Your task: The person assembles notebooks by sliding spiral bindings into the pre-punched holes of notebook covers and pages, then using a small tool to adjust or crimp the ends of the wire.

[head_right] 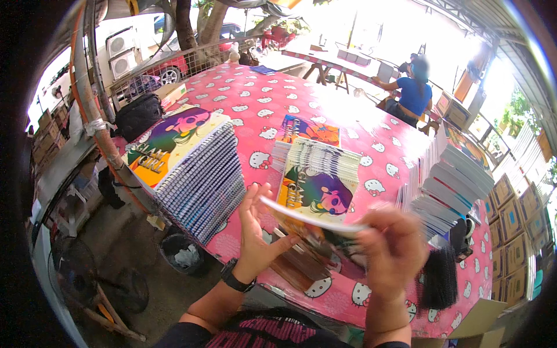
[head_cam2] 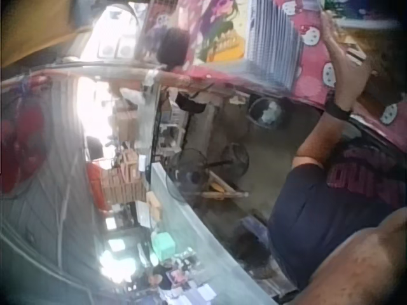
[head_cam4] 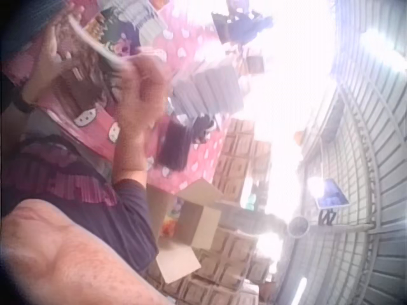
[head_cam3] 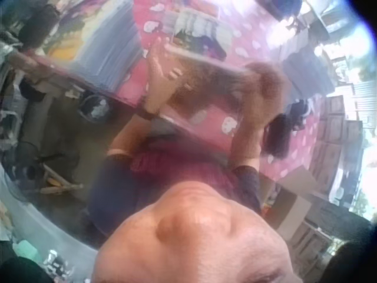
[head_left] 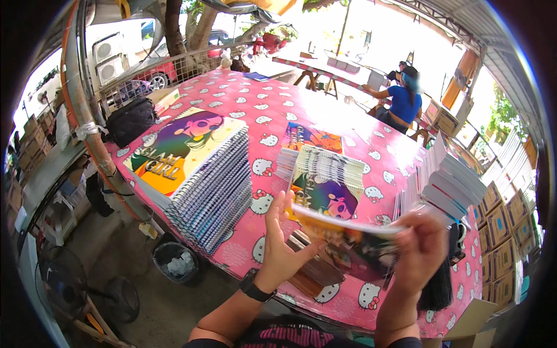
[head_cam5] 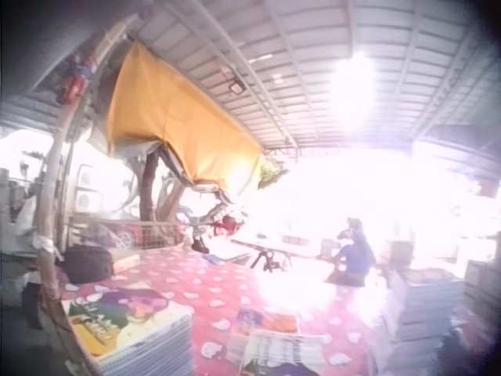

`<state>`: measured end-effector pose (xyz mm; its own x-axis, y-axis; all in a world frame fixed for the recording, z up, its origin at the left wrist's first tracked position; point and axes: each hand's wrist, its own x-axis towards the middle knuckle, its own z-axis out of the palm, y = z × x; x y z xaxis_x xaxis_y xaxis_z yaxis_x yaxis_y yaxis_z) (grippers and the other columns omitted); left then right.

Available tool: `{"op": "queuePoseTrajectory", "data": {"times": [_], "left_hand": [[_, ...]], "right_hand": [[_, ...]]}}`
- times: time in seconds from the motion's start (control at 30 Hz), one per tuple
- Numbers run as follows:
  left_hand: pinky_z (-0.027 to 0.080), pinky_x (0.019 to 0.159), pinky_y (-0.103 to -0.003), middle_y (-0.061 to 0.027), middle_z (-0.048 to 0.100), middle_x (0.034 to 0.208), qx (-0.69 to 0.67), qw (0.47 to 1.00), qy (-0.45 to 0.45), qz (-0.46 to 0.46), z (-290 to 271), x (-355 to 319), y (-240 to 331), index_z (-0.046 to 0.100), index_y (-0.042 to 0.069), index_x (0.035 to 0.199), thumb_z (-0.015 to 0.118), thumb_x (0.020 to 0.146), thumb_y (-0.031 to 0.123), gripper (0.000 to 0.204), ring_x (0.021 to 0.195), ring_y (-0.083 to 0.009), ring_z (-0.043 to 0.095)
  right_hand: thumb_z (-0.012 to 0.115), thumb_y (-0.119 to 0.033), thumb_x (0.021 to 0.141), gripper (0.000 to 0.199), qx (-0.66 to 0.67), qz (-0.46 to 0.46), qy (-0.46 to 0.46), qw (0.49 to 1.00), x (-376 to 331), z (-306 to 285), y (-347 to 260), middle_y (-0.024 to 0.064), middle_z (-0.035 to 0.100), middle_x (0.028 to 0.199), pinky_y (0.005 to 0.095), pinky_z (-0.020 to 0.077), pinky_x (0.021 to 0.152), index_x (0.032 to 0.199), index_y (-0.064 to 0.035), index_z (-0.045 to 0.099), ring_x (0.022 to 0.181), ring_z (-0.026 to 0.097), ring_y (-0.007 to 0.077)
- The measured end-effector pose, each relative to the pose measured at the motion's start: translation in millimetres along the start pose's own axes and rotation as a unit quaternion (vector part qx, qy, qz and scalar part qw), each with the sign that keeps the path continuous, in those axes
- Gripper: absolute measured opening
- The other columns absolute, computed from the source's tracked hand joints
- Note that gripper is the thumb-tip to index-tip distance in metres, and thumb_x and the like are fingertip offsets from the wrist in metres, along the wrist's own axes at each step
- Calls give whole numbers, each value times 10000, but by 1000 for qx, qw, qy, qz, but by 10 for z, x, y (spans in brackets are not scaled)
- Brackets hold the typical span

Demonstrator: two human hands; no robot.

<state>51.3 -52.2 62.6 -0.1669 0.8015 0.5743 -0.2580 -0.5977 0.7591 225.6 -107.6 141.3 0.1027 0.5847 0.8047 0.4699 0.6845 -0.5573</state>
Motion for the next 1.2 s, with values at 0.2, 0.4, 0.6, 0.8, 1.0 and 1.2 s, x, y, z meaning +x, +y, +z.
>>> {"op": "queuePoseTrajectory", "data": {"times": [0.2,0.4,0.6,0.8,1.0,1.2], "left_hand": [[517,717,-246,-40,633,982,-64,995,-14,-78,-774,53,335,579,6,1108,687,809,-1,318,831,-89,607],[489,836,-278,-73,615,1060,121,963,180,161,-1468,621,1214,552,-25,1169,737,802,113,434,932,-146,598],[476,757,-250,-38,656,892,309,935,167,43,-2260,1482,1130,667,-9,988,718,792,91,226,795,-129,608],[472,847,-286,-145,662,1018,109,971,206,54,-2576,1535,330,625,-76,1088,570,916,237,360,937,-193,622],[497,832,-291,-207,644,1063,63,972,225,-1,-2483,1573,237,592,-106,1126,396,1000,328,492,916,-211,643],[309,1069,-386,-146,456,1383,377,880,241,162,-2611,1345,388,457,-18,1326,402,967,216,432,1280,-233,417]], "right_hand": [[569,-78,925,372,326,-4,54,944,1094,630,-56,72,588,1012,220,438,805,1274,5,469,939,536,88],[666,-106,849,398,356,53,-137,923,1396,1299,-82,28,619,839,232,461,676,1210,-5,531,749,558,85],[713,-230,772,434,76,59,-215,972,1622,2316,665,79,636,771,313,491,643,1124,0,601,693,602,178],[540,-152,851,347,349,177,-125,912,1125,3046,1152,123,649,1095,311,444,895,1146,21,598,1011,590,200],[518,-246,928,366,237,157,-100,954,1121,3002,1124,150,636,1070,307,437,889,1173,21,571,1005,577,199],[575,-322,910,454,105,-4,-137,985,909,2267,1186,182,595,1191,410,416,981,1280,-68,508,1128,560,310]]}}
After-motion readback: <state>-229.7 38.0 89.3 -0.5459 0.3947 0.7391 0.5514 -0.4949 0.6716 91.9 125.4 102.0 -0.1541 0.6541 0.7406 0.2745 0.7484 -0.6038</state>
